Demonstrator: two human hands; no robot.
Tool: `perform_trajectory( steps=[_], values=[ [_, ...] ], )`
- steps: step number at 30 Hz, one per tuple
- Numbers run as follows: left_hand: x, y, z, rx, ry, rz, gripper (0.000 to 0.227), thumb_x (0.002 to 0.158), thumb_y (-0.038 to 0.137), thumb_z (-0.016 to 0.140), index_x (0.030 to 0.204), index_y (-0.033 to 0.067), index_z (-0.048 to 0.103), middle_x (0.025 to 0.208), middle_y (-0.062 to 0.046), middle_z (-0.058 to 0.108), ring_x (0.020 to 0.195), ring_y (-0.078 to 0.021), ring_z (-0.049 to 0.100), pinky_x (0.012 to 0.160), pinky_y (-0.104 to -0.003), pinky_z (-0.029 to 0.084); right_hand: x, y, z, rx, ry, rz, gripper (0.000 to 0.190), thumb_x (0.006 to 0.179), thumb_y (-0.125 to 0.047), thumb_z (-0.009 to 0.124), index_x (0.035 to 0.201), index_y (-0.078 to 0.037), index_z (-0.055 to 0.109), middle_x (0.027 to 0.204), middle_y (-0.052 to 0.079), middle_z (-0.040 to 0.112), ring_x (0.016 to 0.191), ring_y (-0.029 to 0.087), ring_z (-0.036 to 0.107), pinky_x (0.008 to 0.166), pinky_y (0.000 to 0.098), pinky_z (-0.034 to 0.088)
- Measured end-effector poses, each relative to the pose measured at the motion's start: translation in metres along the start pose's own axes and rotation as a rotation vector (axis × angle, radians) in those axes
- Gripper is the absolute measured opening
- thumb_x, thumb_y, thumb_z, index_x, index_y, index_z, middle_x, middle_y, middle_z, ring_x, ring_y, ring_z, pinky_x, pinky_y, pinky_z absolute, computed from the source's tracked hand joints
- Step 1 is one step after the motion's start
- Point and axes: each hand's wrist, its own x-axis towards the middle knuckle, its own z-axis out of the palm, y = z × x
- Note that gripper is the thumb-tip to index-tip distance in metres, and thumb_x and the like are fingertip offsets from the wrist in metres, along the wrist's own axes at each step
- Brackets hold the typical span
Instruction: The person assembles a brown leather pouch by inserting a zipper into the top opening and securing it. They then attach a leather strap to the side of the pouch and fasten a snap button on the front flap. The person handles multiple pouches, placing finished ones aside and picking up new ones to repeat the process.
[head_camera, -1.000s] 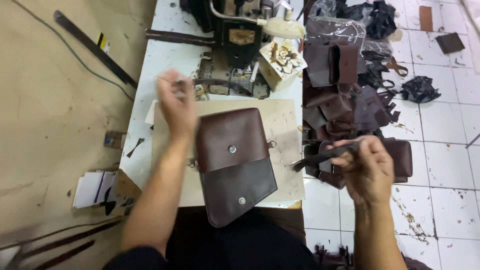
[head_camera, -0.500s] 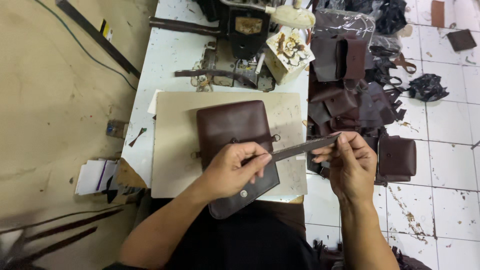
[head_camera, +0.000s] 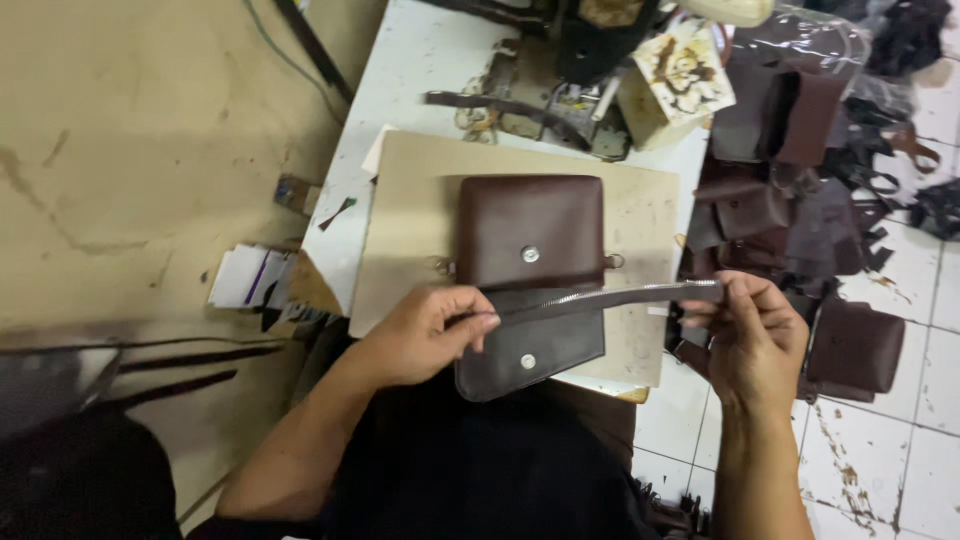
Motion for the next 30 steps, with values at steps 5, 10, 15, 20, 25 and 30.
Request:
perform_trajectory(
  steps=[5, 10, 15, 20, 25, 30],
  values=[
    [-0.006, -0.028, 0.037, 0.262, 0.016, 0.153, 0.018, 0.097, 0.031, 0.06, 0.086, 0.019, 0.069, 0.073, 0.005, 0.074, 0.065, -0.016, 0.066, 0.063, -0.034, 0.047, -0.029, -0.011, 0.031, -0.546, -0.277, -0.261, 0.031, 0.104, -0.016, 0.058, 0.131, -0.001, 0.056, 0.129, 0.017, 0.066, 0.122, 0.023, 0.064, 0.106, 0.0333, 0.052],
    [0.0, -0.015, 0.056, 0.274, -0.024, 0.266, 0.021, 0.101, 0.032, 0.055, 0.091, 0.0168, 0.065, 0.075, 0.004, 0.073, 0.072, -0.0189, 0.069, 0.068, -0.035, 0.047, -0.053, 0.002, 0.065, -0.886, -0.931, -0.526, 0.043, 0.09, -0.027, 0.073, 0.127, -0.006, 0.064, 0.127, 0.009, 0.07, 0.126, 0.027, 0.062, 0.112, 0.043, 0.043],
    [0.043, 0.012, 0.029, 0.569, 0.001, 0.434, 0.038, 0.108, 0.035, 0.038, 0.113, 0.0088, 0.065, 0.098, -0.012, 0.068, 0.076, -0.024, 0.067, 0.064, -0.038, 0.056, -0.054, -0.002, 0.051, -0.767, -0.619, -0.108, 0.027, 0.097, -0.021, 0.066, 0.072, -0.011, 0.067, 0.085, -0.002, 0.074, 0.065, 0.008, 0.064, 0.058, 0.0223, 0.053],
    [0.162, 0.014, 0.032, 0.979, -0.101, 0.705, 0.037, 0.096, 0.015, 0.062, 0.132, 0.0091, 0.056, 0.144, -0.013, 0.051, 0.135, -0.037, 0.04, 0.109, -0.053, 0.033, -0.054, 0.016, 0.03, -0.324, -0.371, 0.09, 0.012, 0.101, -0.013, 0.062, 0.102, -0.001, 0.062, 0.068, 0.009, 0.065, 0.052, 0.014, 0.061, 0.047, 0.0249, 0.052],
    [0.227, 0.036, 0.056, 1.434, -0.454, 0.601, 0.043, 0.09, 0.045, 0.072, 0.12, 0.0168, 0.063, 0.128, -0.008, 0.066, 0.152, -0.0402, 0.028, 0.123, -0.065, 0.016, -0.058, 0.03, 0.012, -0.046, -0.198, 0.124, 0.008, 0.101, -0.009, 0.06, 0.109, -0.005, 0.059, 0.077, 0.014, 0.067, 0.052, 0.02, 0.062, 0.04, 0.0261, 0.048],
    [0.245, 0.026, 0.067, 1.656, -0.529, 0.51, 0.039, 0.08, 0.05, 0.081, 0.112, 0.028, 0.075, 0.122, -0.002, 0.066, 0.125, -0.0315, 0.051, 0.105, -0.062, 0.033, -0.058, 0.032, 0.008, 0.075, -0.151, 0.08, 0.039, 0.099, -0.009, 0.06, 0.136, -0.008, 0.047, 0.083, 0.016, 0.067, 0.051, 0.019, 0.063, 0.035, 0.0246, 0.049]
  ],
)
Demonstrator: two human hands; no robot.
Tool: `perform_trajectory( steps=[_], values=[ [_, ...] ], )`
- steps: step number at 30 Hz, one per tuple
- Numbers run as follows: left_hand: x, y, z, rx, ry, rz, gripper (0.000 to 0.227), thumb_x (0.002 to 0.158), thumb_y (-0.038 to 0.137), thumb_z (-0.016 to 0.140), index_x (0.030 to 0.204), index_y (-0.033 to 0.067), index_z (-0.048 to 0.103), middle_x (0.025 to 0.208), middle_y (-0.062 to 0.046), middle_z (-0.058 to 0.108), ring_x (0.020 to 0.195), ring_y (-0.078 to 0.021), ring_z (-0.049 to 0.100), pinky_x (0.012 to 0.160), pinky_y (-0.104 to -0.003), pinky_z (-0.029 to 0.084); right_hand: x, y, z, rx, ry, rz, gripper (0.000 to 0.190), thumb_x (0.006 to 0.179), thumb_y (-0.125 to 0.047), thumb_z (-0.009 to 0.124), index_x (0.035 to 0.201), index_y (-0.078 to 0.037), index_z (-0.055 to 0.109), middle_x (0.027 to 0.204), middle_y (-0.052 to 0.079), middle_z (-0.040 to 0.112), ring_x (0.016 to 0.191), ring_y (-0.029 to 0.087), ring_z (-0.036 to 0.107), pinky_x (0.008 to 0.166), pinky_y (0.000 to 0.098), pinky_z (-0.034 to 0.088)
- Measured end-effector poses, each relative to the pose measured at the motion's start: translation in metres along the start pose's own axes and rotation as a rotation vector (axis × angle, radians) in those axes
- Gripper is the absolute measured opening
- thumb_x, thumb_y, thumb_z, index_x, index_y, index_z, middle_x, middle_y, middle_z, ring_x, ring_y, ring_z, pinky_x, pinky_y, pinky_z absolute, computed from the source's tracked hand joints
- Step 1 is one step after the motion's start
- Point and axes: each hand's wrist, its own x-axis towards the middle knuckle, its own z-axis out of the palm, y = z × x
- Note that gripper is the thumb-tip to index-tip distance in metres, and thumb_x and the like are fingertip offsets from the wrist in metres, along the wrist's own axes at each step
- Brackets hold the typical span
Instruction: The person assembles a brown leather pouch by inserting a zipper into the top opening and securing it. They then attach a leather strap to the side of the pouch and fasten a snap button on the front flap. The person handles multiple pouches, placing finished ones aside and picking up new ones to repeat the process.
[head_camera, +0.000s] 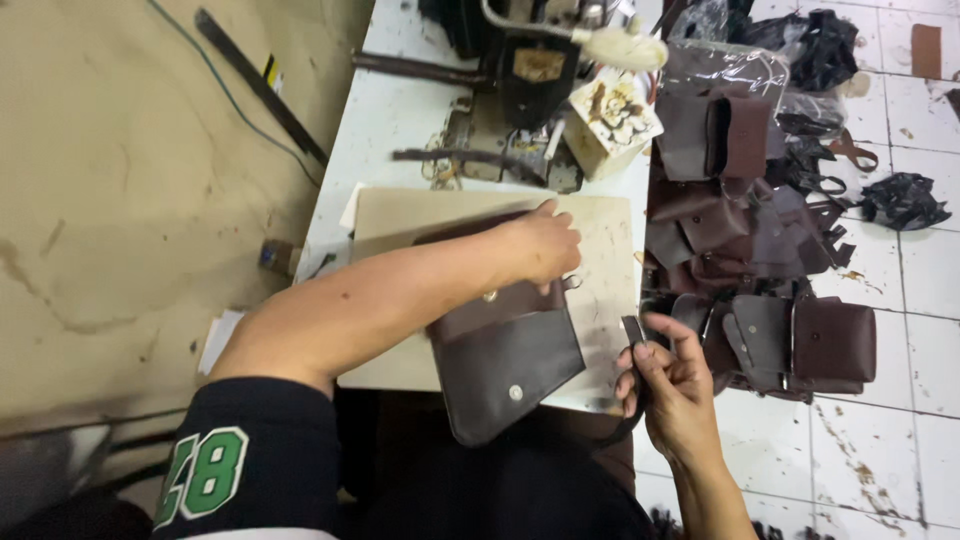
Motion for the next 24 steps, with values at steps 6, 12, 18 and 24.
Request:
perform_trajectory(
  steps=[6, 12, 18, 24],
  values=[
    [-0.143, -0.012, -0.084, -0.303, 0.308, -0.079, 0.033, 0.087, 0.037, 0.081, 0.097, 0.0096, 0.066, 0.09, -0.01, 0.072, 0.089, -0.0366, 0.068, 0.087, -0.052, 0.049, -0.007, -0.049, 0.026, -0.322, -0.065, -0.124, 0.024, 0.103, -0.013, 0.054, 0.113, 0.005, 0.067, 0.07, 0.018, 0.07, 0.058, 0.017, 0.065, 0.046, 0.0238, 0.052],
    [-0.222, 0.04, -0.068, -1.259, 0.59, -0.647, 0.059, 0.082, 0.059, 0.063, 0.125, 0.0181, 0.065, 0.122, 0.003, 0.076, 0.109, -0.0118, 0.069, 0.091, -0.029, 0.051, 0.013, -0.098, 0.057, -1.032, -0.099, -0.879, 0.018, 0.096, -0.005, 0.066, 0.113, 0.0, 0.068, 0.117, 0.01, 0.075, 0.098, 0.022, 0.07, 0.109, 0.038, 0.052],
    [-0.158, 0.092, 0.04, -1.638, 1.251, -0.492, 0.021, 0.096, 0.023, 0.076, 0.101, 0.0079, 0.063, 0.087, -0.005, 0.07, 0.084, -0.0148, 0.058, 0.079, -0.033, 0.051, 0.065, -0.094, 0.081, -0.995, -0.33, -0.718, 0.026, 0.085, -0.009, 0.078, 0.11, -0.002, 0.075, 0.101, 0.015, 0.078, 0.103, 0.041, 0.074, 0.086, 0.0505, 0.058],
    [-0.166, 0.102, 0.022, -1.504, 1.29, -0.603, 0.019, 0.093, 0.027, 0.079, 0.092, 0.0116, 0.067, 0.074, -0.008, 0.07, 0.069, -0.0139, 0.058, 0.066, -0.03, 0.048, 0.067, -0.09, 0.096, -1.021, -0.407, -0.522, 0.019, 0.086, -0.01, 0.078, 0.1, 0.001, 0.074, 0.089, 0.022, 0.076, 0.095, 0.046, 0.073, 0.077, 0.0522, 0.058]
  ],
)
